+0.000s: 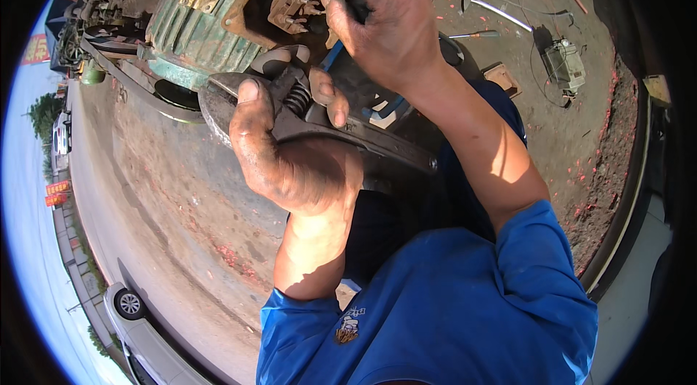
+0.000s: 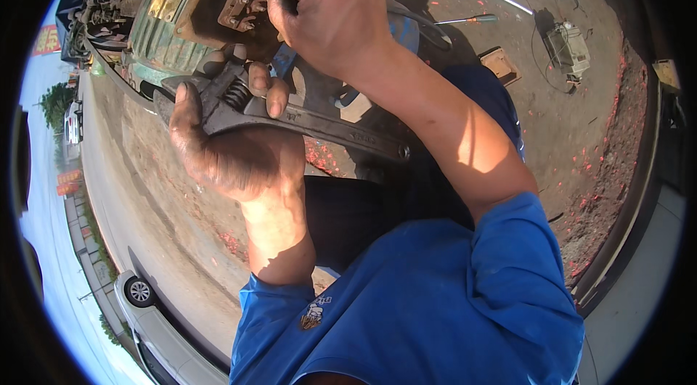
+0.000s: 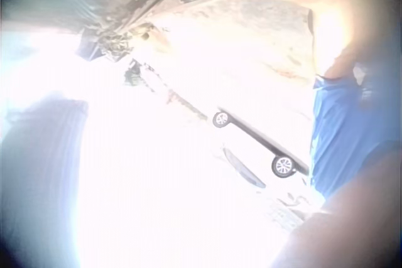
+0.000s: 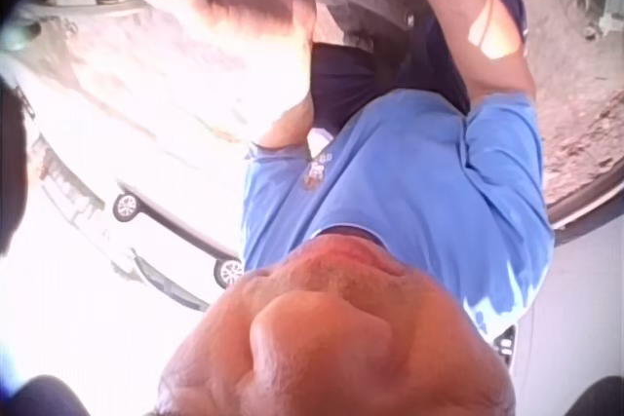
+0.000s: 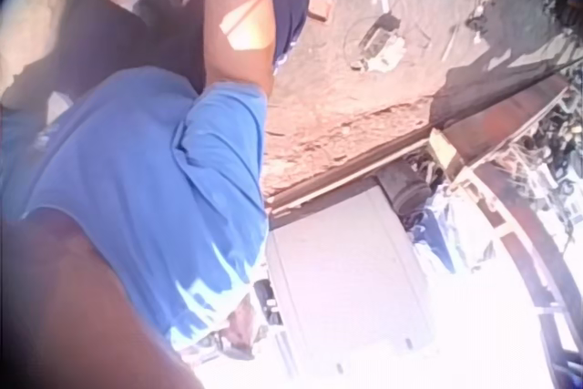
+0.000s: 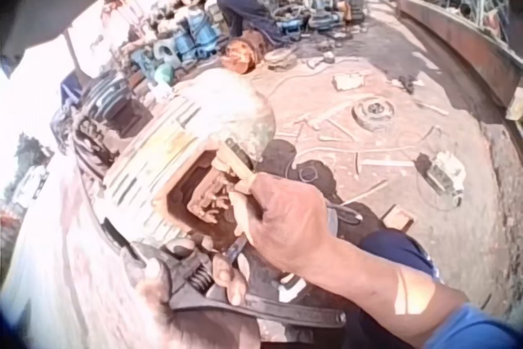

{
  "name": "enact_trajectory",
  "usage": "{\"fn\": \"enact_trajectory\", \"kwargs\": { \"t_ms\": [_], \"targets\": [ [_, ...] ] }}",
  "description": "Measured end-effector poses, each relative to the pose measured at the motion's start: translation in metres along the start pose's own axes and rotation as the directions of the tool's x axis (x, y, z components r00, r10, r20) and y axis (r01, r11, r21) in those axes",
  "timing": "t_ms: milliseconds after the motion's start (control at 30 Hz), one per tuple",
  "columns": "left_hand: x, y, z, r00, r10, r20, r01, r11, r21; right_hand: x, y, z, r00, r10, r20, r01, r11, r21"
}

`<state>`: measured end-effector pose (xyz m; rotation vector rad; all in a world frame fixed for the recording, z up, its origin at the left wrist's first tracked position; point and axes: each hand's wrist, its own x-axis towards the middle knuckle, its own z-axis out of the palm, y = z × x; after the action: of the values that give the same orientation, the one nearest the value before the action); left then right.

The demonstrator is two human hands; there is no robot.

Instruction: The person uses an adjustable wrench to loosen and tighten bolts on a motor terminal box. They repeatedly adjust the wrench, reposition their hands, and work on the same fasteners. The person briefly walks away and returns to continue the task.

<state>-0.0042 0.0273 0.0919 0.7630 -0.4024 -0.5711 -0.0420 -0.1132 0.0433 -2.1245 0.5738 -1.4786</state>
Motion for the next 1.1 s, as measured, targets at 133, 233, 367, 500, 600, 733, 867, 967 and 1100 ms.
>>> {"fn": "enact_trajectory", "kwargs": {
  "t_ms": [133, 233, 367, 500, 600, 733, 867, 967, 1100],
  "targets": [
    [0.000, 0.001, -0.002, 1.000, -0.006, -0.002, 0.006, 1.000, -0.028, -0.010, -0.002, -0.005, 0.961, 0.272, 0.039, -0.275, 0.953, 0.126],
    [-0.001, 0.004, -0.004, 1.000, 0.013, -0.005, -0.013, 1.000, -0.016, -0.013, -0.012, -0.012, 0.971, 0.233, 0.058, -0.238, 0.965, 0.113],
    [0.001, 0.005, -0.002, 0.999, 0.036, -0.014, -0.036, 0.999, 0.010, -0.010, -0.013, -0.002, 0.998, -0.048, 0.027, 0.047, 0.998, 0.047],
    [0.002, 0.008, -0.003, 0.998, 0.051, -0.026, -0.052, 0.999, -0.014, -0.006, -0.016, 0.003, 0.994, -0.111, 0.005, 0.111, 0.992, -0.067],
    [0.002, 0.009, -0.004, 0.996, 0.050, -0.070, -0.052, 0.998, -0.023, -0.004, -0.018, 0.004, 0.983, -0.184, 0.017, 0.185, 0.974, -0.134],
    [0.004, 0.011, -0.007, 0.996, 0.044, -0.077, -0.046, 0.998, -0.030, -0.003, -0.012, 0.004, 0.976, -0.215, 0.012, 0.215, 0.970, -0.112],
    [0.006, 0.014, -0.008, 0.997, 0.042, -0.061, -0.042, 0.999, -0.001, -0.002, -0.023, 0.003, 0.985, -0.159, 0.063, 0.168, 0.964, -0.204],
    [0.005, 0.014, -0.007, 0.997, 0.048, -0.061, -0.049, 0.999, -0.015, -0.005, -0.020, 0.007, 0.994, -0.100, 0.048, 0.106, 0.980, -0.169],
    [0.005, 0.012, -0.007, 0.997, 0.053, -0.056, -0.053, 0.999, 0.003, -0.014, -0.013, 0.008, 0.999, -0.039, 0.027, 0.041, 0.996, -0.085]
  ]
}}
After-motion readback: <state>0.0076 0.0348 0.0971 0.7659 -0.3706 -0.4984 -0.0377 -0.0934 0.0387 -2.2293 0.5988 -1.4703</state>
